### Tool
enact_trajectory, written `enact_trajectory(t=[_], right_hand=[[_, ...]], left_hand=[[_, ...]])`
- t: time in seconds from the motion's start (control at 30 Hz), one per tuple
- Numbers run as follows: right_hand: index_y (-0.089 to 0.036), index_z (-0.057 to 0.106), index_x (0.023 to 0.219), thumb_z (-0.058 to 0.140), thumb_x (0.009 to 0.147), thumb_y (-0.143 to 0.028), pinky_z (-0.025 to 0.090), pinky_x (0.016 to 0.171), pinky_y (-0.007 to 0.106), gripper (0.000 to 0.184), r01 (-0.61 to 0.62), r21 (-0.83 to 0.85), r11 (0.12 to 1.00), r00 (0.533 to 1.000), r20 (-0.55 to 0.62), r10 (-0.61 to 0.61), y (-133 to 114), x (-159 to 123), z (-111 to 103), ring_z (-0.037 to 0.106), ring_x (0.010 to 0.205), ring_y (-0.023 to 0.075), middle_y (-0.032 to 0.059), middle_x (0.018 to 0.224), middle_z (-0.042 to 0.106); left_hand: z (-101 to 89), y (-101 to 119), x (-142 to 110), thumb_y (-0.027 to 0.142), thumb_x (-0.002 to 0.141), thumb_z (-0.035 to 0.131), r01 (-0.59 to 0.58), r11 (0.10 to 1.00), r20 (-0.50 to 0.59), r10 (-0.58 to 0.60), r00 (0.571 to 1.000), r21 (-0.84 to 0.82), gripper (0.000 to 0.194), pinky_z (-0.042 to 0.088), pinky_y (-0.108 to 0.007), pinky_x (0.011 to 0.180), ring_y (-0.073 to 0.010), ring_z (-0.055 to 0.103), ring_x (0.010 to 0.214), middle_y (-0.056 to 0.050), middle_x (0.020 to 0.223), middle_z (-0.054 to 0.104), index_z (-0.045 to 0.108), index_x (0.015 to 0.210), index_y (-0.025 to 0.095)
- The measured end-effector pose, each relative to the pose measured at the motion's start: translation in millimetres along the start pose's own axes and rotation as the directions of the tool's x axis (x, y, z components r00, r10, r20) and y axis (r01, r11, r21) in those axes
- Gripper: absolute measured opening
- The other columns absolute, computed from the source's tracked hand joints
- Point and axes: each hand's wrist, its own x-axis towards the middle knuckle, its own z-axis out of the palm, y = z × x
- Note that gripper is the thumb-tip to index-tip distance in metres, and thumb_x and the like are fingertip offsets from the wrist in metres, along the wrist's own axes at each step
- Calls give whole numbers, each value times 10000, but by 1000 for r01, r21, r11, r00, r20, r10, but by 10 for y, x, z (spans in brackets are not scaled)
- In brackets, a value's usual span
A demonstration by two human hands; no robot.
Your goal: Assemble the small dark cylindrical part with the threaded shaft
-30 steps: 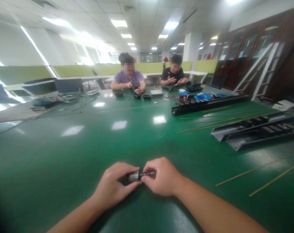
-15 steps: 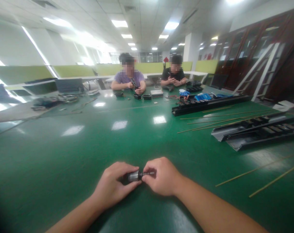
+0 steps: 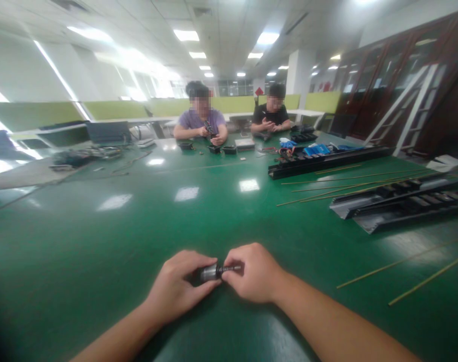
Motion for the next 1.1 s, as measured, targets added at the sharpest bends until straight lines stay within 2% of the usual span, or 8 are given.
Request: enact_trajectory(t=[0.27, 1.1], right_hand=[[-193, 726, 814, 701, 780, -254, 414, 612, 233, 74, -11, 13, 1000, 1000, -9, 12, 11, 1, 18, 610, 639, 138, -1, 723, 703], [-197, 722, 807, 708, 767, -226, 399, 625, 243, 52, -39, -35, 999, 999, -40, 38, -5, 6, 7, 615, 674, 146, -3, 744, 708]], left_hand=[[2, 18, 11, 359, 779, 759, 7, 1000, 2, -7, 1000, 3, 214, 508, -292, 642, -183, 674, 708, -42, 817, 742, 740, 939, 217], [0, -21, 7, 347, 766, 777, 35, 999, 6, -35, 999, 4, 229, 526, -314, 684, -193, 680, 745, -32, 850, 746, 736, 958, 228]])
